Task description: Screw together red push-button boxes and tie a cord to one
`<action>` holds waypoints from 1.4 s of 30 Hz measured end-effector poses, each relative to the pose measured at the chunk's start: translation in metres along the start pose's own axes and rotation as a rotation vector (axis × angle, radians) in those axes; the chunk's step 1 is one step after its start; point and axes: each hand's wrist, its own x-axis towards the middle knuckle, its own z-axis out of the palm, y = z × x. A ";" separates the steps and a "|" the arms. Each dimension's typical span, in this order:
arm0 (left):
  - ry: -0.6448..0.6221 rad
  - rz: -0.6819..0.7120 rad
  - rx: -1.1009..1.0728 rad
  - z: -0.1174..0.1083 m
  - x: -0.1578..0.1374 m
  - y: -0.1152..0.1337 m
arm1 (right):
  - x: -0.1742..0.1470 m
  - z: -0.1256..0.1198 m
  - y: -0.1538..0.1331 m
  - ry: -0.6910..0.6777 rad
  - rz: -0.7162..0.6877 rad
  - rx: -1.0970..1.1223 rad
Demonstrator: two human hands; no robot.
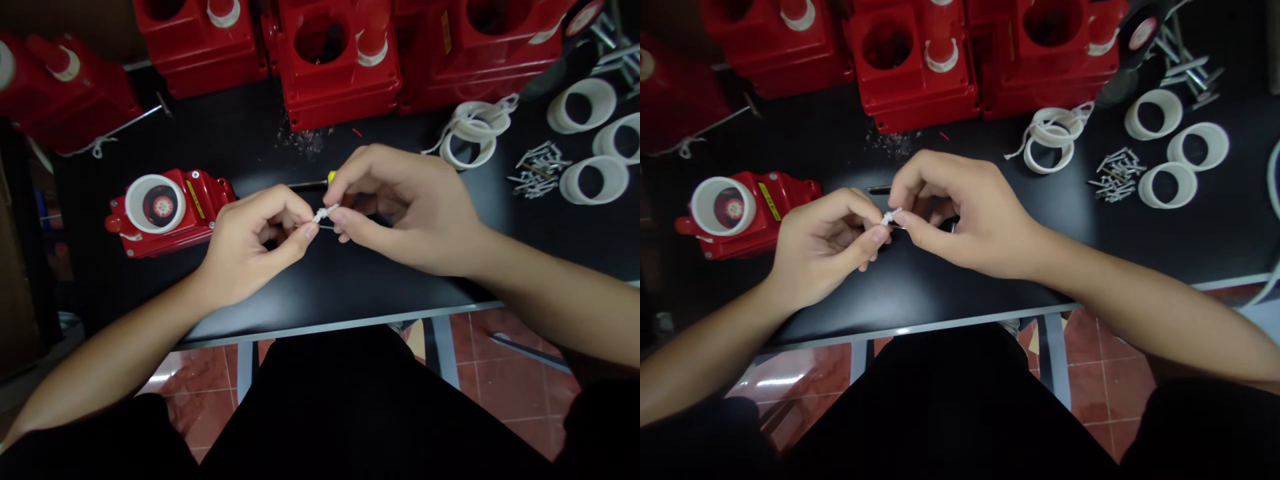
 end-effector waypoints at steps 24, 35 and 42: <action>-0.010 0.113 0.132 -0.002 -0.001 -0.006 | 0.000 -0.006 0.006 0.063 -0.186 -0.304; 0.102 0.426 0.887 -0.037 -0.024 0.054 | -0.002 -0.022 0.002 -0.208 -0.148 -0.888; 0.028 -0.029 1.112 -0.087 -0.057 0.054 | -0.004 -0.007 -0.003 -0.349 -0.065 -1.110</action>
